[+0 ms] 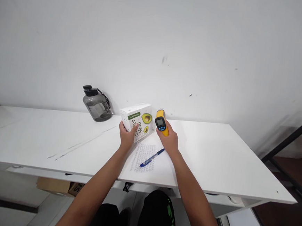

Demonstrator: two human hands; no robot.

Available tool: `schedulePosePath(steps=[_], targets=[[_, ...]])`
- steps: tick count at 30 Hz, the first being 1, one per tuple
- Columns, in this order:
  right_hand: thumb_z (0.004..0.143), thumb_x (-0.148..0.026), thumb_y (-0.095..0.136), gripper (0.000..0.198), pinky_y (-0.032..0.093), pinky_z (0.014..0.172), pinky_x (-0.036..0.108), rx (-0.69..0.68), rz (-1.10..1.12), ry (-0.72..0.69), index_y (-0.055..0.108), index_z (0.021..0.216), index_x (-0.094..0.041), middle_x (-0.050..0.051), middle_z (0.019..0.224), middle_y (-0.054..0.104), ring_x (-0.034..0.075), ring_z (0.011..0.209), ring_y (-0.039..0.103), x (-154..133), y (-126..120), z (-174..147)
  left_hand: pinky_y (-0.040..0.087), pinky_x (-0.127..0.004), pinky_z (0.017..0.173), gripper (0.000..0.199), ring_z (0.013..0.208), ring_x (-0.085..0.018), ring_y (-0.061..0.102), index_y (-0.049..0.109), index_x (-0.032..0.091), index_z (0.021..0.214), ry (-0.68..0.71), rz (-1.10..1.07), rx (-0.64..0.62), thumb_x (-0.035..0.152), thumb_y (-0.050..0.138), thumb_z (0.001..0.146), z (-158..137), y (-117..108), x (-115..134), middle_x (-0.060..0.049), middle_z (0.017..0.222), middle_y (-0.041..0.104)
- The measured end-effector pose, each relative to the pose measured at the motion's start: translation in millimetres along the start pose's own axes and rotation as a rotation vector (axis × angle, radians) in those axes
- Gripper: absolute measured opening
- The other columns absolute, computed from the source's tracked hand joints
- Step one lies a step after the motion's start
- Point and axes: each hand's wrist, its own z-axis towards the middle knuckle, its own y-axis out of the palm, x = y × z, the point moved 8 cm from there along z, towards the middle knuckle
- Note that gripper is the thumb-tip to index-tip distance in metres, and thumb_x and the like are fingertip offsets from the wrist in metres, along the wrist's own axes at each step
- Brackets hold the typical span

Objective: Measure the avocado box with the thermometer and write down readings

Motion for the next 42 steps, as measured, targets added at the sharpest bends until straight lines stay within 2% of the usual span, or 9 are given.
schedulePosePath(steps=[6,11,16,23,26,30,34,39,42], targets=[[0.082,-0.058,0.067,0.065,0.054,0.085,0.039,-0.022,-0.046,0.025,0.059,0.140,-0.031,0.003,0.107,0.074,0.024,0.094,0.068,2.0,0.4,0.7,0.055,-0.045,0.102,0.072,0.121,-0.028,0.063,0.046,0.022,0.131,0.013,0.028,0.000,0.045,0.084,0.074,1.2,0.8,-2.1,-0.013,0.133,0.061],[0.085,-0.059,0.062,0.084,0.052,0.081,0.040,-0.105,-0.189,0.137,0.034,0.157,-0.027,0.007,0.107,0.073,0.028,0.093,0.069,9.6,5.7,2.0,0.052,-0.046,0.106,0.077,0.127,-0.029,0.060,0.042,0.022,0.135,0.012,0.109,0.022,0.047,0.082,0.075,2.8,-1.3,-5.6,-0.014,0.137,0.058],[0.090,-0.041,0.053,0.068,0.048,0.082,0.039,-0.172,-0.400,0.205,0.033,0.151,-0.020,0.012,0.114,0.072,0.030,0.097,0.070,20.5,11.8,3.2,0.047,-0.045,0.112,0.084,0.135,-0.030,0.053,0.035,0.020,0.142,0.084,0.237,-0.015,0.045,0.081,0.076,4.2,0.8,-5.8,-0.017,0.143,0.052],[0.091,-0.035,0.054,0.049,0.040,0.091,0.040,-0.257,-0.757,-0.050,0.052,0.137,-0.020,0.012,0.121,0.072,0.030,0.110,0.066,23.8,21.5,10.6,0.039,-0.055,0.118,0.096,0.147,-0.038,0.041,0.023,0.015,0.154,-0.078,0.633,-0.075,0.051,0.073,0.081,-7.7,6.3,-17.2,-0.025,0.154,0.044],[0.090,-0.036,0.055,0.049,0.037,0.094,0.041,-0.295,-0.818,-0.103,0.055,0.136,-0.019,0.011,0.117,0.073,0.029,0.107,0.066,30.5,27.2,13.0,0.025,-0.060,0.124,0.109,0.156,-0.043,0.021,0.015,0.003,0.159,-0.108,0.957,-0.240,0.052,0.071,0.080,-35.3,4.3,-14.3,-0.030,0.165,0.025],[0.090,-0.037,0.054,0.050,0.033,0.101,0.044,-0.310,-0.856,-0.121,0.059,0.137,-0.019,0.014,0.115,0.073,0.031,0.112,0.063,40.7,32.4,14.3,0.011,-0.064,0.126,0.083,0.159,-0.040,0.012,0.032,0.012,0.159,0.146,1.261,-0.603,0.054,0.056,0.092,-85.6,-0.7,0.1,-0.018,0.169,0.026],[0.091,-0.036,0.053,0.051,0.031,0.105,0.048,-0.290,-0.839,-0.116,0.059,0.138,-0.017,0.017,0.129,0.067,0.033,0.120,0.058,39.9,32.2,11.5,0.023,-0.051,0.127,0.064,0.157,-0.030,0.027,0.043,0.018,0.156,0.275,1.289,-0.865,0.053,0.036,0.102,-120.3,-7.2,1.4,-0.013,0.167,0.034],[0.097,-0.027,0.046,0.046,0.032,0.106,0.050,-0.203,-0.859,-0.264,0.059,0.139,-0.015,0.021,0.137,0.061,0.035,0.123,0.055,-1.9,19.1,-6.1,0.025,-0.051,0.126,0.072,0.158,-0.034,0.019,0.039,0.019,0.158,0.190,1.297,-0.812,0.061,0.039,0.100,-115.8,-9.2,-6.4,-0.016,0.169,0.025],[0.093,-0.014,0.048,0.048,0.043,0.091,0.041,-0.454,-0.887,-0.248,0.061,0.138,-0.022,0.015,0.122,0.069,0.030,0.106,0.064,-3.1,26.8,-29.0,0.023,-0.052,0.126,0.074,0.159,-0.036,0.018,0.041,0.020,0.158,0.180,1.259,-0.771,0.063,0.043,0.098,-111.9,-8.2,-6.1,-0.018,0.169,0.026]])
